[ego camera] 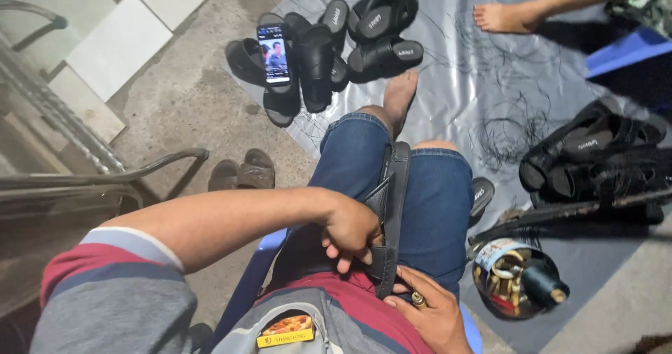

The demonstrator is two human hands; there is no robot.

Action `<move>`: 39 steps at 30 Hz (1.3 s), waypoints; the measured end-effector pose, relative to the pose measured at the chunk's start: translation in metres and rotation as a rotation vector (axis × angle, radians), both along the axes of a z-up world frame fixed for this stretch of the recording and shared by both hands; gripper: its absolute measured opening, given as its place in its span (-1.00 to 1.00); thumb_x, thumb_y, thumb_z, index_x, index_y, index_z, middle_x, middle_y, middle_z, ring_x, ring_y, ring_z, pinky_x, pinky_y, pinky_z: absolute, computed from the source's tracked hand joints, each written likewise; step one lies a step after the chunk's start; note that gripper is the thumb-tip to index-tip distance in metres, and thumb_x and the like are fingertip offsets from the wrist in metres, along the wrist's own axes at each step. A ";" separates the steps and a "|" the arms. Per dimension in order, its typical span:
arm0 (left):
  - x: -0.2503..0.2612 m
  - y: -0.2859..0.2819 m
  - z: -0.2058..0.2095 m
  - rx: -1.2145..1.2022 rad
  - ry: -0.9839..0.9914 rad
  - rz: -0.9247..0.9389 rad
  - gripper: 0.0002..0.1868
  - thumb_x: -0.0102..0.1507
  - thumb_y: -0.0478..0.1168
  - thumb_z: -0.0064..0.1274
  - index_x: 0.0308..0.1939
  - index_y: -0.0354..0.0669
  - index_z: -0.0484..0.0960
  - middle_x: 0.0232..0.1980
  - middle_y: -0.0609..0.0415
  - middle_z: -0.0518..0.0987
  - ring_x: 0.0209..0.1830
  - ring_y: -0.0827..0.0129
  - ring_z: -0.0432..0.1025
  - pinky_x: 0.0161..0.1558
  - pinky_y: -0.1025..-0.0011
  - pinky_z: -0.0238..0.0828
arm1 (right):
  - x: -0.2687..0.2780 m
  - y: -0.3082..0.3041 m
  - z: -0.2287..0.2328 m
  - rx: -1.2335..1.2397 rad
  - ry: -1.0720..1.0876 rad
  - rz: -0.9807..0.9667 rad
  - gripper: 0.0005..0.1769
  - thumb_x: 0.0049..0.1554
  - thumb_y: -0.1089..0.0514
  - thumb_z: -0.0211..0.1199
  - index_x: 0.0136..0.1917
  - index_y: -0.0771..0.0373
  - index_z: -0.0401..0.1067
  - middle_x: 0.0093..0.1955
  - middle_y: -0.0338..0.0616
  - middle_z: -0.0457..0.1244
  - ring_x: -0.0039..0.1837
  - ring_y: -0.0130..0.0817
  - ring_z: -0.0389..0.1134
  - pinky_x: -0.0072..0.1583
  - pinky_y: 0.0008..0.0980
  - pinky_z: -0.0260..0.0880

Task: The worker is manually stitching the upper part of a black leather sandal to its sole using a hook needle and black thread.

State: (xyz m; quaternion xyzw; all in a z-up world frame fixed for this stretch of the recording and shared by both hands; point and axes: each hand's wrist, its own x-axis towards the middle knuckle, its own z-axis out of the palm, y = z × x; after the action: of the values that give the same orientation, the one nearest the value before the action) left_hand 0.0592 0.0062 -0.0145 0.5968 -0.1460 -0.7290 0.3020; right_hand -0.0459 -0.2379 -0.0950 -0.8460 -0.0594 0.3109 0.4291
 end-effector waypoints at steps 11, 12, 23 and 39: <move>-0.016 0.000 0.023 0.061 -0.560 -0.190 -0.63 0.16 0.01 -0.11 -0.01 0.00 0.48 -0.11 0.00 0.55 -0.10 0.15 0.43 -0.13 0.27 0.35 | -0.010 0.006 0.017 0.122 -0.164 -0.051 -0.60 -0.19 0.18 0.36 -0.03 0.25 0.49 0.01 -0.13 0.36 0.04 -0.47 0.38 0.13 -0.53 0.33; -0.019 -0.006 0.010 0.062 -0.569 -0.172 -0.63 0.16 0.01 -0.11 -0.01 0.00 0.48 -0.11 0.00 0.55 -0.10 0.15 0.43 -0.13 0.27 0.35 | -0.005 0.002 0.019 0.120 -0.172 -0.034 -0.60 -0.19 0.18 0.36 -0.03 0.25 0.49 0.01 -0.13 0.36 0.04 -0.47 0.38 0.13 -0.53 0.33; -0.026 -0.014 0.013 0.001 0.001 0.142 -0.69 0.22 -0.16 -0.18 -0.02 -0.22 0.41 -0.42 -0.01 0.59 -0.56 0.42 0.37 -0.51 0.59 0.27 | 0.103 0.050 0.084 0.005 -0.319 0.001 -0.68 0.05 0.05 0.16 0.11 0.02 0.41 0.08 -0.10 0.29 0.19 -0.15 0.24 0.19 -0.15 0.21; -0.044 -0.017 0.003 0.073 -0.141 0.267 -0.54 0.19 -0.15 -0.10 0.14 -0.23 0.33 -0.52 -0.06 0.58 -0.67 0.34 0.43 -0.58 0.45 0.44 | 0.133 0.091 0.048 -0.084 -0.600 0.234 -0.51 0.03 -0.11 0.20 0.23 -0.01 0.31 0.18 -0.09 0.22 0.17 -0.08 0.23 0.14 -0.09 0.26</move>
State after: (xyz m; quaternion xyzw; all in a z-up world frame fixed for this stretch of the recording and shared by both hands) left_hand 0.0148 -0.0107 -0.0120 0.6711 -0.0595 -0.6435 0.3634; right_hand 0.0870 -0.1466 -0.0472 -0.9042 -0.2673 0.0971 0.3187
